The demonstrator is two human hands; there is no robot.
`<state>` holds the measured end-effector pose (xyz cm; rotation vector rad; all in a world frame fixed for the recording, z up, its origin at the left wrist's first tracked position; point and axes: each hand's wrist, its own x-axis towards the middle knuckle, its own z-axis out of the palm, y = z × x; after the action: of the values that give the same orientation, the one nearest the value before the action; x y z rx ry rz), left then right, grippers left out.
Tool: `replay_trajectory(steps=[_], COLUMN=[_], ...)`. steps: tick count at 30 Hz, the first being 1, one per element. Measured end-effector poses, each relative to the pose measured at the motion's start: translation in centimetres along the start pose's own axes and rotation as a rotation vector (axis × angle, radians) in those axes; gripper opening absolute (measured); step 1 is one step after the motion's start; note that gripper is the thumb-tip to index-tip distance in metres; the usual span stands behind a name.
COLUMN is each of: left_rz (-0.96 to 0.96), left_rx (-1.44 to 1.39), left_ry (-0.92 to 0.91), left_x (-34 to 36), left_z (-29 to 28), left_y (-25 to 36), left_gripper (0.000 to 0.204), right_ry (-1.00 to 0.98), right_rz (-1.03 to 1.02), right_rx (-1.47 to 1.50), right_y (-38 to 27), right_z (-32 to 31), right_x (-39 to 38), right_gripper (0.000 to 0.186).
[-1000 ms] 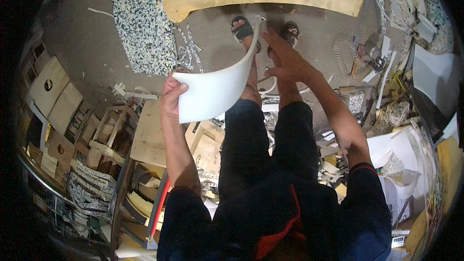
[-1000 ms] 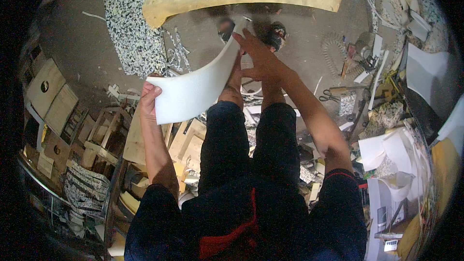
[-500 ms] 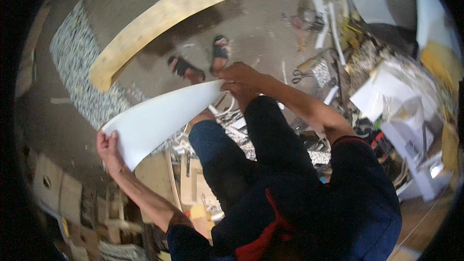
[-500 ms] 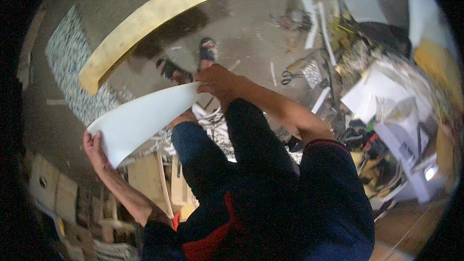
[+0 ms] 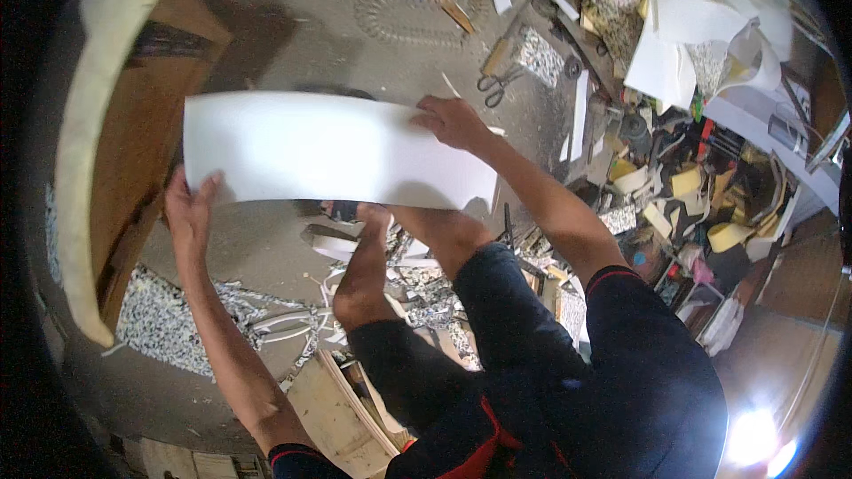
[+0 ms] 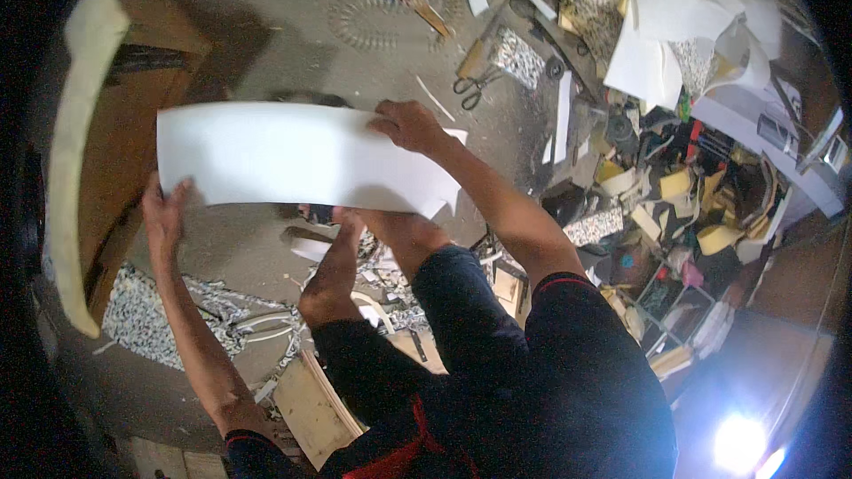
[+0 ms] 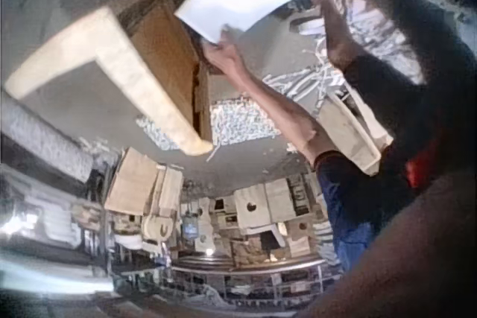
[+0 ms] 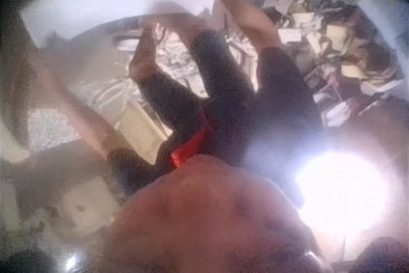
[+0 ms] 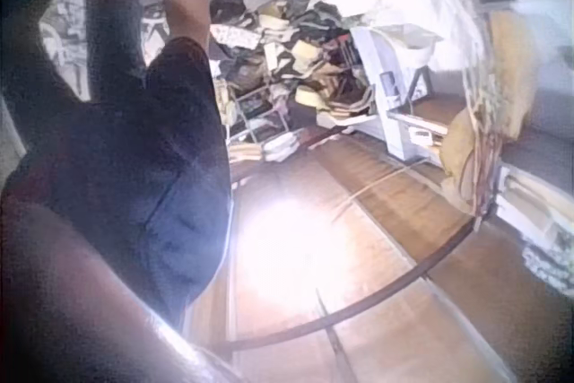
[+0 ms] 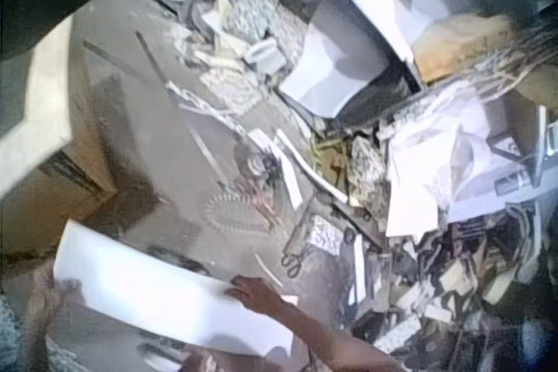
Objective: The person applies adhesive to a wooden chair frame, then cuts and fits white foam padding onto the seat and backrest. They trim excess foam and smooth the edges to complete the upholstery.
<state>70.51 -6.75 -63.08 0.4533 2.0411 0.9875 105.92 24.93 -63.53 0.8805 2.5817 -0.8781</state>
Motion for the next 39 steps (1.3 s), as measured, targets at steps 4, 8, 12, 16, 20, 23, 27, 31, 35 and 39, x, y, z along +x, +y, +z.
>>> replay_trajectory(steps=[4,8,12,16,20,23,27,31,35,39], left_rz=[0.096,0.197,0.174,0.191,0.704,0.577,0.440,0.157,0.099,-0.016], left_rx=[0.355,0.497,0.381,0.557,1.067,0.106,0.391,0.412,0.317,0.167], left_ry=[0.382,0.349,0.354,0.292,0.533,0.189,-0.014,0.332,0.649,0.752], left_x=[7.0,15.8,22.4,26.2,28.7,26.6,18.4,19.0,21.4,21.0], left_z=[8.3,14.1,17.5,16.4,13.6,14.4,19.5,27.3,31.4,33.2], left_y=[-2.6,-6.7,-9.0,-11.9,-14.9,-16.3,-13.5,-18.6,-18.8,-18.1], left_gripper=[0.046,0.052,0.052,0.057,0.057,0.055,0.054,0.072,0.083,0.078], right_ry=[-0.067,0.089,0.157,0.304,1.045,0.903,0.739,0.538,0.648,0.927], right_rz=[0.216,0.105,0.157,0.317,0.319,0.546,0.574,0.715,0.833,0.612], right_rx=[0.065,0.159,0.274,0.007,-0.395,-0.491,-0.591,-0.545,-0.112,0.034], right_y=[4.8,13.3,17.5,20.2,36.1,47.9,57.9,60.4,55.8,50.0], right_z=[4.5,14.2,21.0,18.7,11.8,8.5,6.5,5.7,7.1,12.6], right_x=[3.9,7.6,12.1,12.9,12.7,11.1,10.4,12.2,9.1,1.5], right_gripper=[0.040,0.042,0.040,0.045,0.038,0.052,0.049,0.046,0.052,0.058])
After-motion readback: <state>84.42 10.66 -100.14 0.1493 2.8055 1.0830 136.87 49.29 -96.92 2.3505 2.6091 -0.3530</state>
